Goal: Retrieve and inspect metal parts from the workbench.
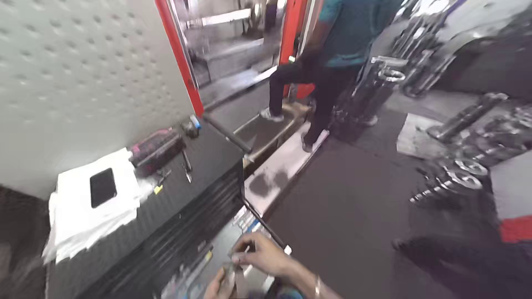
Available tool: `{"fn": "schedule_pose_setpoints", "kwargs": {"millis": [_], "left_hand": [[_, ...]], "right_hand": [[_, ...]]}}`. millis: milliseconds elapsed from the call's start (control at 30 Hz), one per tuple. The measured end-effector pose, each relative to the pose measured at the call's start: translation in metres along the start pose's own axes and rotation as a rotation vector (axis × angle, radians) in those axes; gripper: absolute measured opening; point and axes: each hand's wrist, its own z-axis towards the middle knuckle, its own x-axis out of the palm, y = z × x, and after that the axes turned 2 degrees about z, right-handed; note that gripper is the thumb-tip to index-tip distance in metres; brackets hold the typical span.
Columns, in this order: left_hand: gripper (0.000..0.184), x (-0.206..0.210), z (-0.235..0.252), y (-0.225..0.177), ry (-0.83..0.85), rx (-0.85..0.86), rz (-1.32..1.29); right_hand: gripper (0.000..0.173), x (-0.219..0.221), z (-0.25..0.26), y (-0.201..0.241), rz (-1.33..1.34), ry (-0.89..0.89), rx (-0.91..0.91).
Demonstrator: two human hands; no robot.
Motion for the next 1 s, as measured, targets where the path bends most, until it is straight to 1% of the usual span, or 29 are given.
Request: {"fn": "schedule_pose_setpoints", "kwargs": {"millis": [67,133,200,233,300,333,367,400,467,533,567,600,633,700,833,900,1000], "left_hand": [[0.025,-0.004,-0.005,0.013,0.015,-0.082,0.107],[0.028,-0.009,0.001,0.029,0.086,-0.168,0.136],[0.03,-0.01,0.014,0.055,0.124,-0.252,0.209],[0.033,-0.011,0.021,0.074,0.125,-0.288,0.281],[0.038,-0.017,0.04,0.126,0.093,-0.361,0.454],[0.04,-0.02,0.052,0.155,0.077,-0.405,0.53],[0.041,-0.02,0.064,0.183,0.051,-0.444,0.583],[0.042,-0.018,0.079,0.208,0.023,-0.468,0.629],[0.042,-0.011,0.117,0.249,-0.024,-0.47,0.727],[0.039,-0.002,0.16,0.288,-0.048,-0.448,0.802],[0.038,0.004,0.173,0.306,-0.064,-0.451,0.839],[0.038,0.004,0.193,0.319,-0.116,-0.432,0.865],[0.038,-0.002,0.217,0.324,-0.188,-0.393,0.885],[0.035,-0.011,0.252,0.324,-0.332,-0.325,0.94],[0.034,-0.056,0.32,0.309,-0.494,-0.245,1.105],[0.031,-0.074,0.353,0.297,-0.528,-0.284,1.174],[0.028,-0.082,0.382,0.298,-0.522,-0.293,1.257]], "right_hand": [[0.023,0.002,-0.008,-0.016,0.007,-0.002,0.074],[0.022,0.0,-0.011,-0.045,0.022,-0.025,0.118],[0.024,-0.006,-0.018,-0.079,-0.008,-0.041,0.206],[0.028,-0.011,-0.022,-0.097,-0.063,-0.034,0.263],[0.051,-0.027,-0.037,-0.132,-0.199,-0.008,0.436],[0.06,-0.035,-0.047,-0.147,-0.235,-0.023,0.524],[0.064,-0.043,-0.059,-0.159,-0.252,-0.055,0.603],[0.064,-0.051,-0.073,-0.169,-0.26,-0.087,0.673],[0.055,-0.071,-0.101,-0.183,-0.288,-0.148,0.798],[0.048,-0.088,-0.132,-0.19,-0.314,-0.202,0.937],[0.045,-0.092,-0.154,-0.191,-0.322,-0.229,1.004],[0.042,-0.099,-0.169,-0.194,-0.342,-0.25,1.034],[0.04,-0.108,-0.179,-0.201,-0.361,-0.267,1.041],[0.038,-0.116,-0.208,-0.202,-0.393,-0.283,1.077],[0.04,-0.125,-0.232,-0.207,-0.455,-0.289,1.152],[0.039,-0.126,-0.236,-0.216,-0.459,-0.305,1.14],[0.039,-0.122,-0.23,-0.215,-0.465,-0.27,1.131]]}}
